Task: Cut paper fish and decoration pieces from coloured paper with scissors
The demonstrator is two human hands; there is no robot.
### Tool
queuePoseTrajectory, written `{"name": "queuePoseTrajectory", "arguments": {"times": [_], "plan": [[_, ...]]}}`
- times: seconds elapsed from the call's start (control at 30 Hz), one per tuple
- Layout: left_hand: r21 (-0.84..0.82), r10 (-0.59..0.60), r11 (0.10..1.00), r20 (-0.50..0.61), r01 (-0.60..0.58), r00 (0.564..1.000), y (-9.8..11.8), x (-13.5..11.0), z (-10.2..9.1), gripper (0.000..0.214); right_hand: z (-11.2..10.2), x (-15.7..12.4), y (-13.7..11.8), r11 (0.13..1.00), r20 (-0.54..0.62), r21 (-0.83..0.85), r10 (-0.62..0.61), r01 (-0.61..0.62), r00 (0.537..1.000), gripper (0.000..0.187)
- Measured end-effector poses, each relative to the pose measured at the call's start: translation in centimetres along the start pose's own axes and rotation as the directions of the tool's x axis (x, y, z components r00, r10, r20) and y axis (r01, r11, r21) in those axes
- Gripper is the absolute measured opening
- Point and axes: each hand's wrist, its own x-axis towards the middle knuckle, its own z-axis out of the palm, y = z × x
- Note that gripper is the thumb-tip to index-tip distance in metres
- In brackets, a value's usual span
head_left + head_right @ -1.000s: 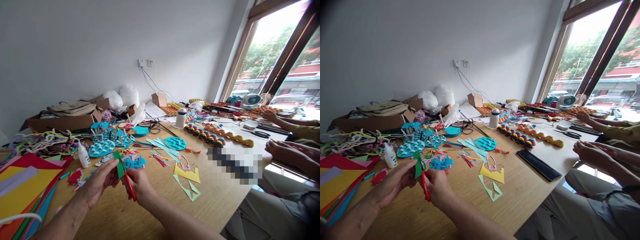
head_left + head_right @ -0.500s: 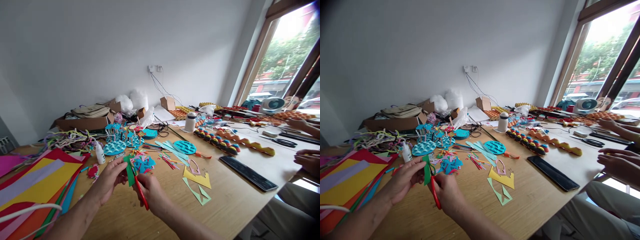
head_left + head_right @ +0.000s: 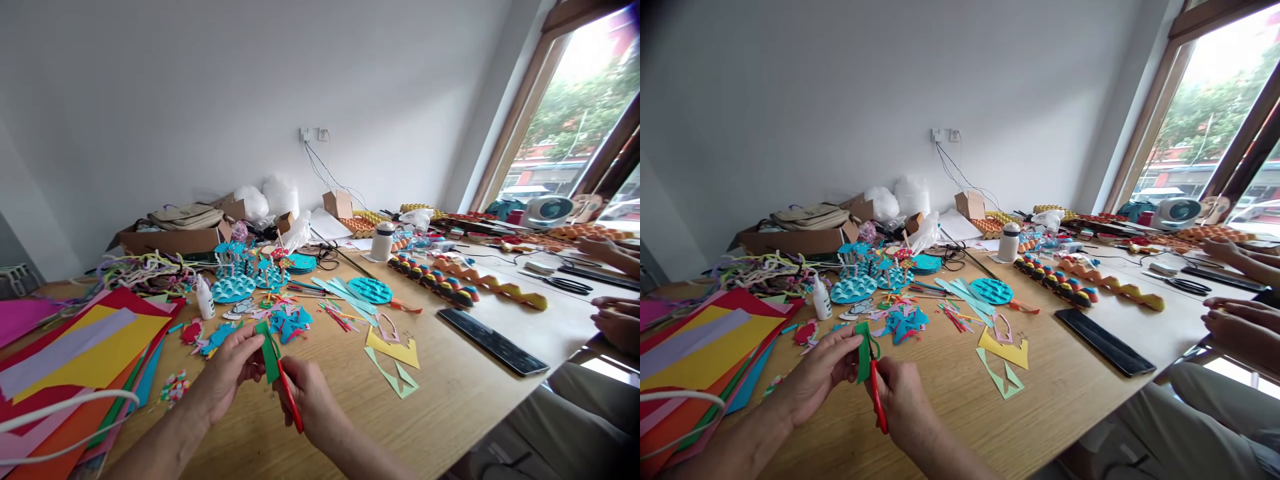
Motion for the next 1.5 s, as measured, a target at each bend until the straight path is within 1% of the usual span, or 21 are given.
{"name": "queuePoseTrajectory", "arguments": {"times": [0.1,0.3,0.47,0.7,0.93,1.07,1.23,1.33,1.4,1.5], "plan": [[-0.014,-0.011,1.0,-0.003,0.011,1.0,-0.3,-0.2,0.1,0.012,0.2,-0.3,0.0,1.0,-0.007,0.019,0.022,-0.022,1.0,0.026],[-0.032,-0.02,0.999,0.026,0.021,0.999,-0.7,-0.6,0.4,0.014,0.2,-0.6,0.5,0.999,-0.022,0.029,-0.018,0.019,1.0,0.035],[-0.031,-0.039,0.999,0.037,0.041,0.999,-0.9,-0.7,0.5,0.014,0.5,-0.7,0.7,0.995,0.005,0.093,0.044,-0.044,0.999,0.036],[-0.049,-0.08,0.995,0.042,0.082,0.996,-1.5,-0.9,0.7,0.016,0.7,-1.0,1.3,0.988,-0.015,0.155,0.032,-0.029,0.999,0.037],[-0.048,-0.086,0.995,0.063,0.09,0.994,-2.2,-0.9,0.9,0.017,0.7,-1.3,1.4,0.992,-0.047,0.122,-0.022,0.027,0.999,0.038],[-0.034,-0.11,0.993,0.07,0.112,0.992,-2.6,-1.1,1.0,0.019,0.8,-1.7,1.9,0.991,-0.032,0.133,0.012,-0.008,0.999,0.038],[0.011,-0.139,0.99,0.077,0.139,0.987,-3.0,-1.5,1.0,0.017,0.3,-2.5,2.4,0.966,-0.028,0.229,0.132,-0.122,0.991,0.046],[0.079,-0.137,0.988,0.04,0.134,0.99,-3.1,-1.6,0.9,0.019,-0.5,-2.8,1.8,0.942,-0.038,0.287,0.194,-0.176,0.98,0.047],[0.133,-0.131,0.983,0.005,0.129,0.991,-3.0,-1.7,0.8,0.02,-0.8,-2.9,1.3,0.929,-0.039,0.322,0.203,-0.18,0.978,0.043],[0.192,-0.108,0.975,-0.023,0.111,0.994,-2.9,-1.6,0.8,0.021,-0.5,-2.9,0.9,0.891,-0.009,0.432,0.162,-0.142,0.987,0.035]]}}
